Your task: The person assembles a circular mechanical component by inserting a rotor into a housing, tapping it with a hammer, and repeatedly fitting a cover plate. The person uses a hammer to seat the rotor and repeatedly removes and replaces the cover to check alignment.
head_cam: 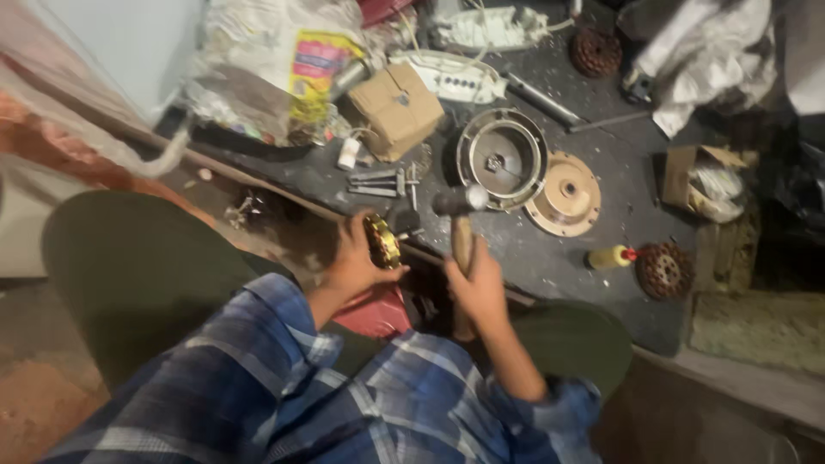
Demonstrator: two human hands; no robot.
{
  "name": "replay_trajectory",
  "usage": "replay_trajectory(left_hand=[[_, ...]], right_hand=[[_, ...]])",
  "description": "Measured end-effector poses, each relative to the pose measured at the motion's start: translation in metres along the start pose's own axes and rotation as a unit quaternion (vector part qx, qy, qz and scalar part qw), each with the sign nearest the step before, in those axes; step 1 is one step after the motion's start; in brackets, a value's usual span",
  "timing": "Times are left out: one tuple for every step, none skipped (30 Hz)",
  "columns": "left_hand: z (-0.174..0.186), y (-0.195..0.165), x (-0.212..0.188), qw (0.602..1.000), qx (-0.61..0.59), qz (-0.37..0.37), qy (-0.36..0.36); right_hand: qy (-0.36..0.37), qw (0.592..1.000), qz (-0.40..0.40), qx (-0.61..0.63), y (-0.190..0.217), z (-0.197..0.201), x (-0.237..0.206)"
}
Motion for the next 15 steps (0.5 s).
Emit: replay_trajectory(left_hand=[[-0.001,0.001,-0.002,1.0,-0.005,0.008,0.003],[-0.001,0.0,-0.003,1.0,-0.011,0.006,0.003],[0.0,-0.002,-0.004,1.0,-0.013,0.004,0.001],[0.0,-0.004,-0.005,1.0,-0.019,0.006,0.0],[-0.001,-0.003,-0.005,0.999,-0.02,0.026,0.006],[-0.001,-0.003,-0.006,0.999,-0.019,0.038,0.009],[-0.001,-0.002,-0.001,0.999,-0.018,0.046,0.004],[-0.001,-0.001,0.007,0.999,-0.018,0.045,-0.001],[-0.002,0.002,0.006,0.998,-0.019,0.058,0.001],[-0.005,0.007,0.001,0.996,-0.022,0.081,0.014],[-0.006,0.007,-0.001,0.998,-0.026,0.055,0.014],[-0.006,0.006,-0.002,0.999,-0.03,0.026,0.008],[-0.004,0.004,-0.001,0.999,-0.031,-0.011,-0.004],[-0.004,0.004,-0.001,1.0,-0.009,-0.027,0.0],[-0.003,0.002,0.0,0.999,0.016,-0.044,0.005]], right_hand=[[0.015,0.999,0.013,-0.032,-0.01,-0.006,0.002],[0.027,0.997,0.028,-0.061,-0.018,-0.015,0.01],[0.04,0.994,0.047,-0.087,-0.023,-0.024,0.016],[0.014,0.988,0.116,-0.105,-0.021,-0.026,0.017],[-0.014,0.974,0.186,-0.126,-0.016,-0.024,0.019],[-0.048,0.953,0.261,-0.144,-0.008,-0.021,0.019],[-0.078,0.951,0.264,-0.142,-0.005,-0.013,0.023],[-0.067,0.968,0.209,-0.123,-0.007,-0.008,0.025],[-0.036,0.989,0.113,-0.087,-0.013,-0.005,0.029],[-0.027,0.996,0.057,-0.056,-0.014,0.0,0.024],[-0.024,0.999,0.015,-0.021,-0.012,0.004,0.02],[-0.026,1.0,-0.014,0.007,-0.01,0.008,0.015],[-0.033,0.999,-0.014,0.029,-0.005,0.01,0.01],[-0.035,0.998,-0.01,0.048,0.0,0.009,0.006],[-0.037,0.997,0.001,0.072,0.005,0.007,0.005]])
Point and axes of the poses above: each hand's wrist, its own x-axis towards the middle knuckle, its own z-axis out of the back of the hand, y = z × x, the point moved 6 cm from there along x, towards the middle knuckle, and after that the axes turned 3 degrees about -x, right-handed, at the moved point
